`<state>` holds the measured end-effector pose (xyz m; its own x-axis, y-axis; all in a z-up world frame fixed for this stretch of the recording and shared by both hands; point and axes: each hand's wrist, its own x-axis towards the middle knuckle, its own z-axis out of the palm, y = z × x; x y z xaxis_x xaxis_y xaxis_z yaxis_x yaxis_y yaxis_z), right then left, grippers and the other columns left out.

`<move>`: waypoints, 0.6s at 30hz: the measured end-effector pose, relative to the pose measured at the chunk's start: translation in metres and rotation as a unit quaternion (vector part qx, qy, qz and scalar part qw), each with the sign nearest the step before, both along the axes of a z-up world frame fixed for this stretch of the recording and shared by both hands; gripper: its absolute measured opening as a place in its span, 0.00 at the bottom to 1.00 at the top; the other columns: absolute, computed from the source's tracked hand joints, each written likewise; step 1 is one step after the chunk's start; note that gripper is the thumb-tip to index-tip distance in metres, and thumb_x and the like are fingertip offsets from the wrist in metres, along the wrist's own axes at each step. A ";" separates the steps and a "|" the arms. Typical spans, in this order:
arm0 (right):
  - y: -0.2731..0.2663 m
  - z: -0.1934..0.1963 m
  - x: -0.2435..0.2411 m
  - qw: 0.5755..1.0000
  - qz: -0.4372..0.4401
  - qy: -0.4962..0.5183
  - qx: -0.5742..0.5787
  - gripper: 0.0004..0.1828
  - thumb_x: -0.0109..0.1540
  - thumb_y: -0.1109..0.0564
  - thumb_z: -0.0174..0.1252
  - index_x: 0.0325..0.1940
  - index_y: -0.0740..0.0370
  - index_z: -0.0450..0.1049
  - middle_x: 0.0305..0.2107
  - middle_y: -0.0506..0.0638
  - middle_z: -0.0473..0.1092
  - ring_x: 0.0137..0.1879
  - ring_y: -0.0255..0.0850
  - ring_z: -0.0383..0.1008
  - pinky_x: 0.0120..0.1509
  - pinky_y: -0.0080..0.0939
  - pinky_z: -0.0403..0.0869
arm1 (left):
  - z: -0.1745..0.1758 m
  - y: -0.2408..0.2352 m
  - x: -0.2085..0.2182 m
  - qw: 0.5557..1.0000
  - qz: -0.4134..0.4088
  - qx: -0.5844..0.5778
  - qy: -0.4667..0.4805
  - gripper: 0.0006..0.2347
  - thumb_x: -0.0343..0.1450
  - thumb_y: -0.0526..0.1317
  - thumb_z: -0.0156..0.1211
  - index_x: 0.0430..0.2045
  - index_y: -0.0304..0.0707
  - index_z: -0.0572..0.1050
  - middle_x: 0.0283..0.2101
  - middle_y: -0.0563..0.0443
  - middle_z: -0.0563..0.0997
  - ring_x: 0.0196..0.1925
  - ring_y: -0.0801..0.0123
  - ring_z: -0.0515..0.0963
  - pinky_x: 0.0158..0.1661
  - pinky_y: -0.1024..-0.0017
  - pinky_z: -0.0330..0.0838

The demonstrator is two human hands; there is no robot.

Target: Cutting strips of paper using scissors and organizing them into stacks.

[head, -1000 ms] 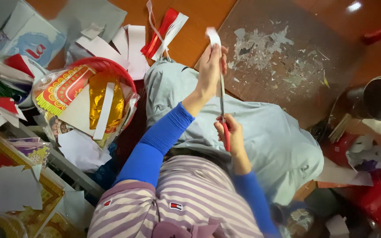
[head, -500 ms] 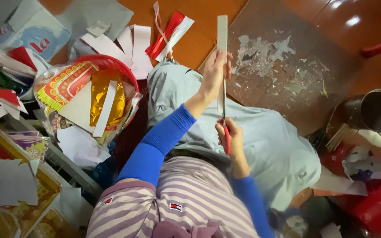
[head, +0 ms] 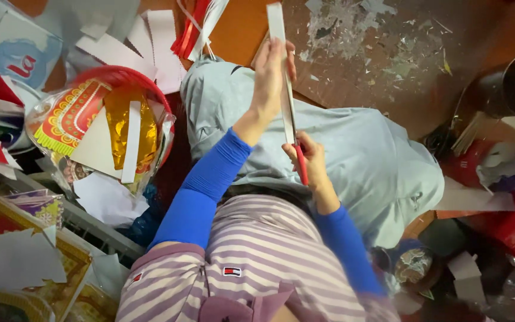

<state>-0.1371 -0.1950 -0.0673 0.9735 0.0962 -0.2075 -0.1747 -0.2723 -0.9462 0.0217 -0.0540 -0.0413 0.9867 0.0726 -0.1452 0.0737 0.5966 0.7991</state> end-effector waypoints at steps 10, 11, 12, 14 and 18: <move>0.000 -0.011 0.005 0.996 0.008 0.022 0.090 0.15 0.66 0.52 0.64 0.41 0.63 0.68 0.24 0.42 0.65 0.26 0.29 0.66 0.27 0.34 0.69 | -0.003 -0.006 -0.008 0.999 -0.015 -0.038 0.016 0.12 0.80 0.47 0.46 0.37 0.37 0.70 0.26 0.55 0.71 0.24 0.76 0.71 0.26 0.74 0.68; 0.001 -0.003 0.005 0.998 0.003 0.041 0.039 0.14 0.65 0.52 0.65 0.42 0.63 0.69 0.21 0.44 0.65 0.23 0.31 0.65 0.25 0.35 0.67 | -0.004 -0.006 -0.006 0.999 -0.019 -0.045 0.018 0.12 0.80 0.47 0.46 0.37 0.37 0.70 0.25 0.55 0.71 0.24 0.76 0.71 0.26 0.74 0.67; 0.001 0.004 0.004 0.998 0.001 0.062 -0.013 0.14 0.64 0.51 0.66 0.42 0.63 0.71 0.17 0.45 0.65 0.21 0.33 0.65 0.24 0.36 0.66 | -0.005 -0.005 -0.006 0.998 -0.021 -0.054 0.022 0.12 0.80 0.47 0.46 0.37 0.37 0.70 0.25 0.55 0.70 0.24 0.76 0.71 0.25 0.74 0.67; -0.003 0.001 0.000 0.998 0.010 0.064 -0.001 0.13 0.62 0.52 0.66 0.43 0.62 0.72 0.18 0.45 0.65 0.21 0.32 0.66 0.24 0.35 0.68 | 0.000 0.001 0.003 0.999 -0.010 -0.048 0.021 0.13 0.80 0.48 0.46 0.36 0.37 0.70 0.24 0.55 0.70 0.23 0.76 0.70 0.24 0.75 0.66; -0.007 -0.021 0.005 0.999 0.041 -0.011 0.031 0.15 0.64 0.52 0.66 0.42 0.63 0.68 0.22 0.43 0.65 0.25 0.29 0.67 0.26 0.33 0.70 | 0.019 0.001 -0.001 1.000 0.002 0.009 0.022 0.13 0.80 0.48 0.45 0.34 0.39 0.70 0.23 0.56 0.70 0.21 0.77 0.69 0.23 0.76 0.64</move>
<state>-0.1325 -0.2022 -0.0879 0.9662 0.1873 -0.1770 -0.1331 -0.2254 -0.9651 0.0205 -0.0532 -0.0225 0.9792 0.0799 -0.1867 0.1061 0.5828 0.8057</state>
